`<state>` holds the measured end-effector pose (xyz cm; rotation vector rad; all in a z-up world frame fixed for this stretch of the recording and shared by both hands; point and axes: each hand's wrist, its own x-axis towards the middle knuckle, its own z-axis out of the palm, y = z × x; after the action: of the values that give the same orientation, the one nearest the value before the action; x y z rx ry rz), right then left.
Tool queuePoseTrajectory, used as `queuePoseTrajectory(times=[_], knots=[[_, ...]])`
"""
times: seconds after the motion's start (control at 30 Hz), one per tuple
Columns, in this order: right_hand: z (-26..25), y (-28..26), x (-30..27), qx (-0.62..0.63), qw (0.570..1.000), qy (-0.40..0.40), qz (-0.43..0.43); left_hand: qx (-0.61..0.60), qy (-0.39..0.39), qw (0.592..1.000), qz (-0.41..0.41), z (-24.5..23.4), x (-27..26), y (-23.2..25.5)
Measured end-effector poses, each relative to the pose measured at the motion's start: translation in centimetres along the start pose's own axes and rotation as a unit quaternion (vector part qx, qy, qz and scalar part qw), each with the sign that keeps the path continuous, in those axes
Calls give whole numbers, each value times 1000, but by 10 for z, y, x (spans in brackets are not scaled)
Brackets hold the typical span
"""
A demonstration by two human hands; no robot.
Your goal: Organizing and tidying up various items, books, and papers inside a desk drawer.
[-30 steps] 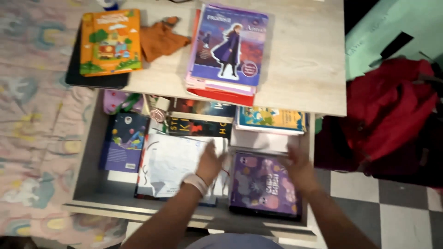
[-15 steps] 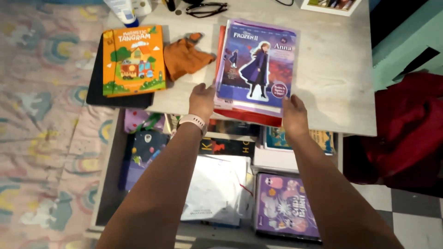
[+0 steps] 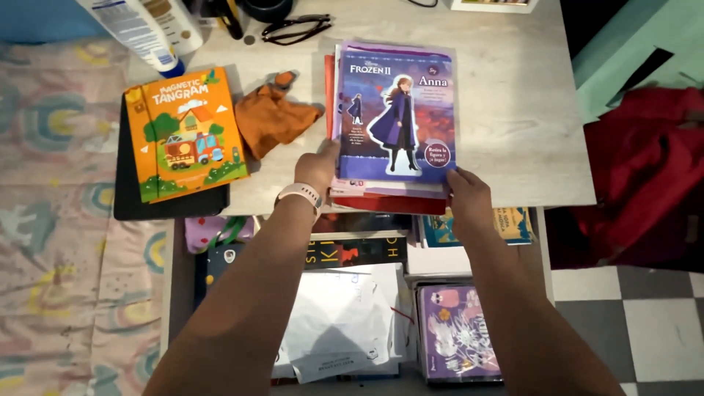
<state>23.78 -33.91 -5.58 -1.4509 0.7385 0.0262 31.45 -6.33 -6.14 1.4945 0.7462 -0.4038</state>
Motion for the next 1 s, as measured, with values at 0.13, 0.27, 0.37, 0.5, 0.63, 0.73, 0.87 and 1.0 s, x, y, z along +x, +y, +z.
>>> queuePoseTrajectory(times=[0.13, 0.27, 0.37, 0.5, 0.63, 0.73, 0.87, 1.0], knots=[[-7, 14, -8, 0, 1000, 15, 11, 69, -12, 998, -1, -6, -3, -2], [-14, 28, -37, 20, 999, 6, 33, 121, -37, 992, 18, -16, -22, -17], [-20, 58, -62, 36, 999, 0, 40, 127, -35, 991, 20, -28, -45, -34], [-12, 53, -115, 78, 993, 7, 84, -61, -65, 991, 101, -54, -79, -60], [-34, 80, -125, 74, 988, -5, 138, -127, -156, 979, -15, -86, -112, -69], [-44, 86, -126, 52, 974, -103, 192, -136, -230, 964, -1, -101, -110, -104], [-44, 84, -116, 180, 931, -224, 226, -58, -224, 969, -86, -116, -125, -110], [-48, 106, -91, 93, 929, -276, 228, 5, -293, 941, -172, -128, -109, -125]])
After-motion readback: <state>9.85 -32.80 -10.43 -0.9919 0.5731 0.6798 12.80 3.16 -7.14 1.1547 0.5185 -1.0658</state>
